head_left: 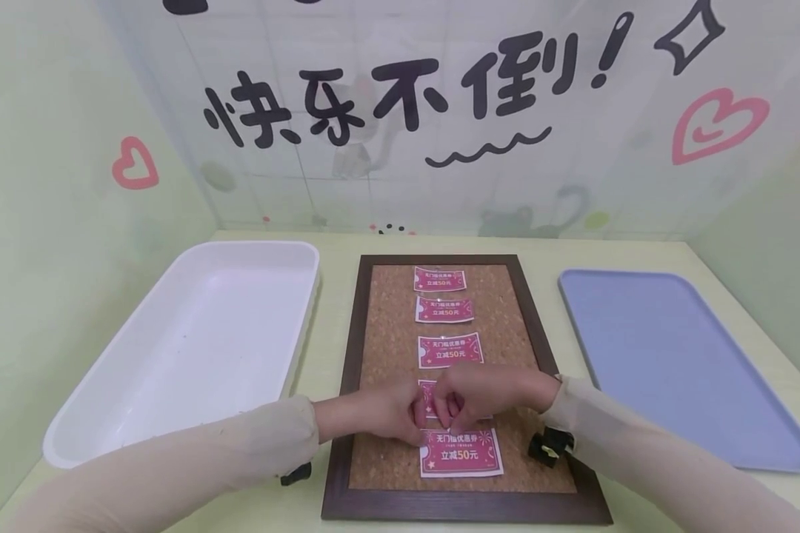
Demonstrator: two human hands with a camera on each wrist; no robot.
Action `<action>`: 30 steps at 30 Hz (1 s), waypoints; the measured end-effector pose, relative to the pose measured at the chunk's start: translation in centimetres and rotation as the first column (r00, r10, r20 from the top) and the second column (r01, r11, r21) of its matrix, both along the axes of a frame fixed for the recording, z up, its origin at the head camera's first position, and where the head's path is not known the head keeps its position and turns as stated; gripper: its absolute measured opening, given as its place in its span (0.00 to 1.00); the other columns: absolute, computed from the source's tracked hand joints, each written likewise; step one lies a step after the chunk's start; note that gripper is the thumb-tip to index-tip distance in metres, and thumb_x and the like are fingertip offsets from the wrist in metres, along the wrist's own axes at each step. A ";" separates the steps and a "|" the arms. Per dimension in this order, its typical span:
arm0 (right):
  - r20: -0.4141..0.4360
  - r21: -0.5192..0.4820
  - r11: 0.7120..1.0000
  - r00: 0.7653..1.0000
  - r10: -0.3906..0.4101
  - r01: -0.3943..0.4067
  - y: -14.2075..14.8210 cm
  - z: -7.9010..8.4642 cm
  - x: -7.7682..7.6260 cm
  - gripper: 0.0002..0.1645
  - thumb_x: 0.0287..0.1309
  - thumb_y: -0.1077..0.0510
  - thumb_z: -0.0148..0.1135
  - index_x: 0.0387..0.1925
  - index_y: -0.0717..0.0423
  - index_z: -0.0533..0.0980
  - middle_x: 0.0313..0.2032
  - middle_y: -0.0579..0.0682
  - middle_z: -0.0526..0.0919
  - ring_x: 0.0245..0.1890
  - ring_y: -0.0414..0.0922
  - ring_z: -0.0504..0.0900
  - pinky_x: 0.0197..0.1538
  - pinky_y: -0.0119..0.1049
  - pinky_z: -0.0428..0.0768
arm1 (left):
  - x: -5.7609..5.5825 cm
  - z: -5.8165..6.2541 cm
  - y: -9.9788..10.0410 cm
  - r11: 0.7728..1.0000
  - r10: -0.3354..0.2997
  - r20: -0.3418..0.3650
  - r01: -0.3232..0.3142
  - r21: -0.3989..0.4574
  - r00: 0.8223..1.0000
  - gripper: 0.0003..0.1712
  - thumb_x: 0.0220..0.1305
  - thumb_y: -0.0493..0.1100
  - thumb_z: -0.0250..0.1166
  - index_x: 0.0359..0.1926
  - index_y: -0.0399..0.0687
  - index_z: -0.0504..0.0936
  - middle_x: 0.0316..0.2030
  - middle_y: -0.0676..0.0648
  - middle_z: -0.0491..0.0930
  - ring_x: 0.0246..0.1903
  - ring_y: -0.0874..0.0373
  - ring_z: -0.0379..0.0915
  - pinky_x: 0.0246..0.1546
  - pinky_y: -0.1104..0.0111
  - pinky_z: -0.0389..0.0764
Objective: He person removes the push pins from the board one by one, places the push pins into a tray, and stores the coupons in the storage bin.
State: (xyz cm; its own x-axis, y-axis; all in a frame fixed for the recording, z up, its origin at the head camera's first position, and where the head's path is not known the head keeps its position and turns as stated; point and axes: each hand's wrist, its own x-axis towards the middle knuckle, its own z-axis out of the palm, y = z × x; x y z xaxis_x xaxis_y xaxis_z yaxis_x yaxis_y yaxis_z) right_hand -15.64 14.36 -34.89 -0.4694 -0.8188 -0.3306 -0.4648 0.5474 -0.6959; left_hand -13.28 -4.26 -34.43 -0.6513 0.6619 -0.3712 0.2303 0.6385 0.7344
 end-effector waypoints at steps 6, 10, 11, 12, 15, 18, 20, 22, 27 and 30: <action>-0.045 0.019 1.000 0.999 0.024 -0.024 0.0 0.2 0.1 0.08 0.51 0.62 0.66 0.23 0.49 0.76 0.21 0.38 0.75 0.21 0.33 0.72 0.27 0.27 0.74 | 0.1 0.1 0.2 1.000 0.012 -0.019 -0.012 -0.012 1.000 0.10 0.47 0.35 0.71 0.21 0.44 0.75 0.16 0.51 0.75 0.17 0.62 0.69 0.17 0.74 0.68; -0.033 0.003 0.999 0.999 0.040 -0.040 0.1 0.2 0.2 0.08 0.52 0.63 0.64 0.24 0.50 0.75 0.21 0.39 0.74 0.21 0.32 0.72 0.26 0.26 0.72 | 0.2 0.0 0.2 1.000 0.014 -0.033 -0.014 -0.016 0.999 0.11 0.47 0.35 0.71 0.20 0.44 0.75 0.16 0.51 0.74 0.16 0.62 0.69 0.16 0.74 0.67; -0.025 -0.008 0.999 0.999 0.044 -0.044 0.2 0.2 0.2 0.08 0.52 0.63 0.64 0.24 0.51 0.74 0.21 0.39 0.74 0.21 0.32 0.72 0.26 0.26 0.72 | 0.2 0.0 0.2 1.000 0.019 -0.032 -0.019 -0.016 0.999 0.11 0.47 0.35 0.71 0.20 0.44 0.75 0.16 0.51 0.74 0.17 0.62 0.69 0.16 0.74 0.67; -0.013 -0.017 0.999 0.999 0.042 -0.043 0.2 0.2 0.3 0.07 0.52 0.64 0.64 0.24 0.51 0.74 0.21 0.40 0.74 0.21 0.33 0.72 0.26 0.26 0.72 | 0.2 -0.1 0.2 1.000 0.021 -0.032 -0.022 -0.016 0.999 0.11 0.47 0.36 0.71 0.20 0.44 0.75 0.16 0.51 0.74 0.17 0.62 0.69 0.16 0.74 0.67; 0.019 -0.041 0.999 0.999 0.027 -0.026 0.4 0.0 0.4 0.06 0.53 0.64 0.63 0.26 0.52 0.75 0.21 0.41 0.74 0.22 0.33 0.71 0.27 0.27 0.72 | 0.3 -0.2 0.2 0.999 0.029 -0.032 -0.029 -0.018 0.999 0.11 0.47 0.36 0.71 0.20 0.45 0.75 0.16 0.50 0.74 0.16 0.62 0.69 0.15 0.74 0.67; 0.036 -0.041 0.999 0.999 -0.007 0.008 0.6 -0.2 0.5 0.05 0.52 0.64 0.64 0.27 0.52 0.76 0.22 0.41 0.75 0.22 0.33 0.72 0.28 0.27 0.73 | 0.4 -0.3 0.2 1.000 0.029 -0.031 -0.029 -0.011 0.999 0.11 0.46 0.35 0.71 0.20 0.45 0.75 0.16 0.51 0.75 0.16 0.62 0.70 0.15 0.74 0.67; 0.037 -0.033 0.999 0.999 -0.024 0.026 0.6 -0.2 0.5 0.05 0.52 0.64 0.65 0.26 0.53 0.77 0.22 0.41 0.75 0.22 0.34 0.72 0.27 0.28 0.73 | 0.4 -0.4 0.2 1.000 0.029 -0.028 -0.029 -0.005 0.999 0.11 0.46 0.35 0.71 0.21 0.44 0.75 0.16 0.51 0.75 0.16 0.62 0.70 0.15 0.74 0.67; 0.029 -0.019 0.999 0.999 -0.034 0.035 0.5 -0.2 0.5 0.04 0.51 0.63 0.65 0.26 0.53 0.77 0.22 0.40 0.75 0.22 0.34 0.72 0.27 0.28 0.73 | 0.5 -0.4 0.2 1.000 0.030 -0.022 -0.030 0.004 0.999 0.10 0.46 0.34 0.71 0.22 0.44 0.75 0.16 0.51 0.75 0.16 0.62 0.70 0.15 0.74 0.68; 0.023 0.007 0.999 0.999 -0.039 0.039 0.5 0.1 0.6 0.04 0.52 0.63 0.65 0.26 0.53 0.77 0.22 0.40 0.75 0.22 0.34 0.72 0.28 0.28 0.73 | 0.4 -0.4 0.2 0.999 0.032 -0.013 -0.031 0.017 0.999 0.10 0.46 0.34 0.71 0.22 0.43 0.76 0.16 0.51 0.75 0.16 0.62 0.71 0.15 0.74 0.68; 0.033 0.011 0.999 0.999 -0.033 0.032 0.4 0.1 0.5 0.04 0.52 0.63 0.65 0.26 0.52 0.77 0.22 0.40 0.76 0.23 0.34 0.72 0.28 0.28 0.74 | 0.4 -0.4 0.2 0.999 0.032 -0.012 -0.032 0.008 0.999 0.10 0.46 0.34 0.71 0.21 0.44 0.76 0.16 0.51 0.75 0.16 0.62 0.70 0.15 0.74 0.68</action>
